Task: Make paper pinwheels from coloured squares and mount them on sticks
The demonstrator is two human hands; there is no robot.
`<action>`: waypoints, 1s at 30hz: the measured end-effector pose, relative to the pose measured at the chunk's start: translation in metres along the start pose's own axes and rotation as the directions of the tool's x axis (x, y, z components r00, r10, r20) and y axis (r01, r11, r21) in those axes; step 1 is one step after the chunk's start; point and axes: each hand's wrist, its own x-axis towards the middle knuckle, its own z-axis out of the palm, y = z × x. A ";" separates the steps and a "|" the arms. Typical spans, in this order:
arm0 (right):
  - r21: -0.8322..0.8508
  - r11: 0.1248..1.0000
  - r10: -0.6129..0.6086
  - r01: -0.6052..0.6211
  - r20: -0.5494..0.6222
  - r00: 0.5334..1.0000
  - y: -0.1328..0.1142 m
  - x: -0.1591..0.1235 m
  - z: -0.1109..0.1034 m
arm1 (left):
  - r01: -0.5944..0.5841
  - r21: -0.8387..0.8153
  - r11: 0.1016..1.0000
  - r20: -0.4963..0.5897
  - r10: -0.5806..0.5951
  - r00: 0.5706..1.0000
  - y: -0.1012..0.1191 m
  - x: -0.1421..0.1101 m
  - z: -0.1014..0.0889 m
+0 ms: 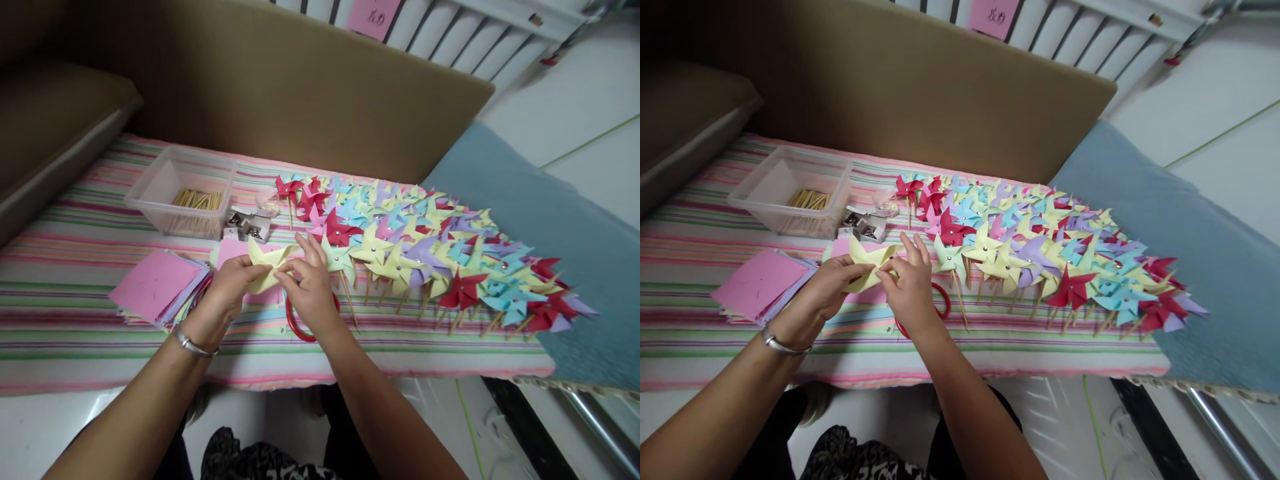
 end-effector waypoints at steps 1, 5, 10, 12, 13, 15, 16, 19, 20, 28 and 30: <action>-0.008 1.000 0.001 -0.001 -0.001 1.000 0.000 0.000 0.000 | 0.014 -0.006 1.000 -0.008 -0.014 1.000 0.001 -0.001 0.001; -0.024 1.000 -0.006 0.006 0.015 1.000 0.000 0.000 0.000 | 0.025 -0.013 1.000 -0.018 -0.025 1.000 0.003 -0.002 0.003; -0.033 0.999 0.007 -0.006 0.025 1.000 0.000 0.000 0.001 | 0.040 0.012 0.999 -0.015 -0.039 0.999 0.001 -0.002 0.002; -0.037 0.999 0.012 -0.011 0.027 1.000 0.000 0.000 0.002 | 0.041 0.011 0.999 -0.009 -0.041 0.999 -0.001 -0.002 0.001; -0.039 0.999 0.015 -0.014 0.028 1.000 0.000 0.000 0.002 | 0.042 0.008 0.999 -0.005 -0.042 0.999 -0.001 -0.002 0.001; -0.048 0.999 0.022 -0.020 0.029 0.999 0.000 0.001 0.002 | 0.047 0.006 0.999 0.011 -0.048 0.999 -0.002 -0.001 0.000; -0.053 0.998 0.025 -0.023 0.029 0.999 0.000 0.001 0.002 | 0.049 0.005 0.999 0.022 -0.049 0.999 -0.002 -0.001 0.000; -0.071 0.997 0.030 -0.029 0.023 0.999 0.000 0.001 0.002 | 0.053 0.002 0.999 0.055 -0.053 0.997 -0.003 -0.001 -0.002; -0.077 0.997 0.030 -0.028 0.020 0.999 0.000 0.001 0.003 | 0.054 -0.002 0.999 0.067 -0.054 0.996 -0.004 0.000 -0.002; 0.037 0.993 0.112 -0.110 -0.046 0.993 -0.006 0.004 -0.001 | 0.026 -0.031 0.999 -0.012 -0.026 1.000 -0.004 0.002 -0.002; 0.213 0.952 0.248 -0.221 -0.109 0.963 -0.005 0.006 -0.006 | 0.007 -0.032 0.999 0.002 -0.007 1.000 -0.001 0.002 -0.004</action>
